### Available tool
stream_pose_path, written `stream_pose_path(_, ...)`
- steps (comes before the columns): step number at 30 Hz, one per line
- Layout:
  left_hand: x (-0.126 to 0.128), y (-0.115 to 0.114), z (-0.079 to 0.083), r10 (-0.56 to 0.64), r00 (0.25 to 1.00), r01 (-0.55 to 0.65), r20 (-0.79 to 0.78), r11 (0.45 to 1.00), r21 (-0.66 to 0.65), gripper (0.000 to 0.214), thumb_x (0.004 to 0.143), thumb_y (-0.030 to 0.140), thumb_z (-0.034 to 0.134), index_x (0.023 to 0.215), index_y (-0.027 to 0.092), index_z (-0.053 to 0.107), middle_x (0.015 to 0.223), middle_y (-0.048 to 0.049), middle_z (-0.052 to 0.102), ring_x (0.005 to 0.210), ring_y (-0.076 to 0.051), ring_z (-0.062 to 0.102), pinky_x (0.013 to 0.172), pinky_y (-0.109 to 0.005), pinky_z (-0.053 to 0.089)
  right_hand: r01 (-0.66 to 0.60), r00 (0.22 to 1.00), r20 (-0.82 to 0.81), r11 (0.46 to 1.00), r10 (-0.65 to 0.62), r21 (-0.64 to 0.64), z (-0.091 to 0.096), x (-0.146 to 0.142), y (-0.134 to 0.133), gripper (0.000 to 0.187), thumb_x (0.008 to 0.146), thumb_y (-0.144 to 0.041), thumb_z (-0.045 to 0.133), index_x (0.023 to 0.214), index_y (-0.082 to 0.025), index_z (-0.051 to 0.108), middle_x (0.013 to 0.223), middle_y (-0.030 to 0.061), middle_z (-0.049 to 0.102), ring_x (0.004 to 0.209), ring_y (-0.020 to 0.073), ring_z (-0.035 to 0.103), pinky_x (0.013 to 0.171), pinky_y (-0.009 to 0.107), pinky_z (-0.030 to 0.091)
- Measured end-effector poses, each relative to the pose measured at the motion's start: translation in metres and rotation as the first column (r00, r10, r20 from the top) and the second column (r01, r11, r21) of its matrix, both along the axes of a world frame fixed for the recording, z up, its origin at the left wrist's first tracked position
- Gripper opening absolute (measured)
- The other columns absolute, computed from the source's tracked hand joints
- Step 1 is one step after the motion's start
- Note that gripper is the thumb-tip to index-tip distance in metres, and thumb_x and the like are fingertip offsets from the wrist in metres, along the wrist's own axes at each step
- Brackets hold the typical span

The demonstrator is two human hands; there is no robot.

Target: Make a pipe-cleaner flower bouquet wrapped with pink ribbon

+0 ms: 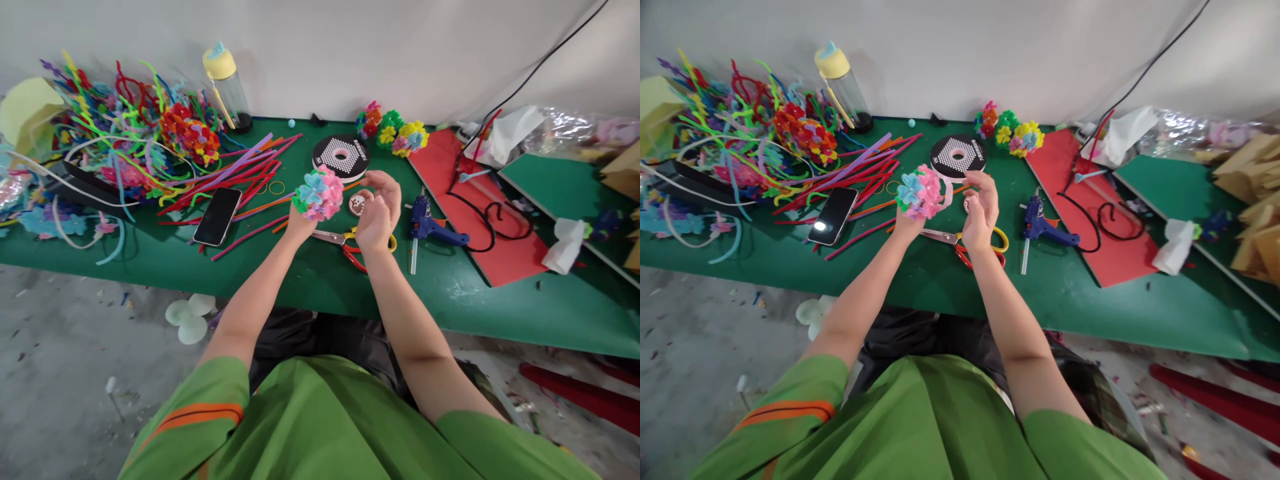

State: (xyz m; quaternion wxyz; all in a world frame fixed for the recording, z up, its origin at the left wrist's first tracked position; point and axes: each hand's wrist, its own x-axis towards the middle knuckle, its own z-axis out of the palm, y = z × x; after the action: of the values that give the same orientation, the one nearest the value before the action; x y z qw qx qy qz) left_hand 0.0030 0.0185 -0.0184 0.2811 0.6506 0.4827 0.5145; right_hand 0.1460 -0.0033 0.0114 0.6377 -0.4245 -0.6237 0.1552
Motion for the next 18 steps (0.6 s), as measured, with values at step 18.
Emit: stream_pose_path(18,0.0029,0.0038,-0.0045,0.055,0.988,-0.046,0.144,0.997,-0.068,0.028,0.081,0.046,0.057,0.091,0.02,0.062,0.071,-0.0033,0.065,0.073,-0.016,0.065,0.069,-0.032,0.054,-0.001,0.811,0.58,0.992,0.075,-0.127,-0.0023,0.0038,0.0056,0.008,0.082,-0.02,0.053,0.079,-0.023,0.06,0.088,0.0035,0.063,0.095,0.0239,0.051,0.083,0.042,0.035)
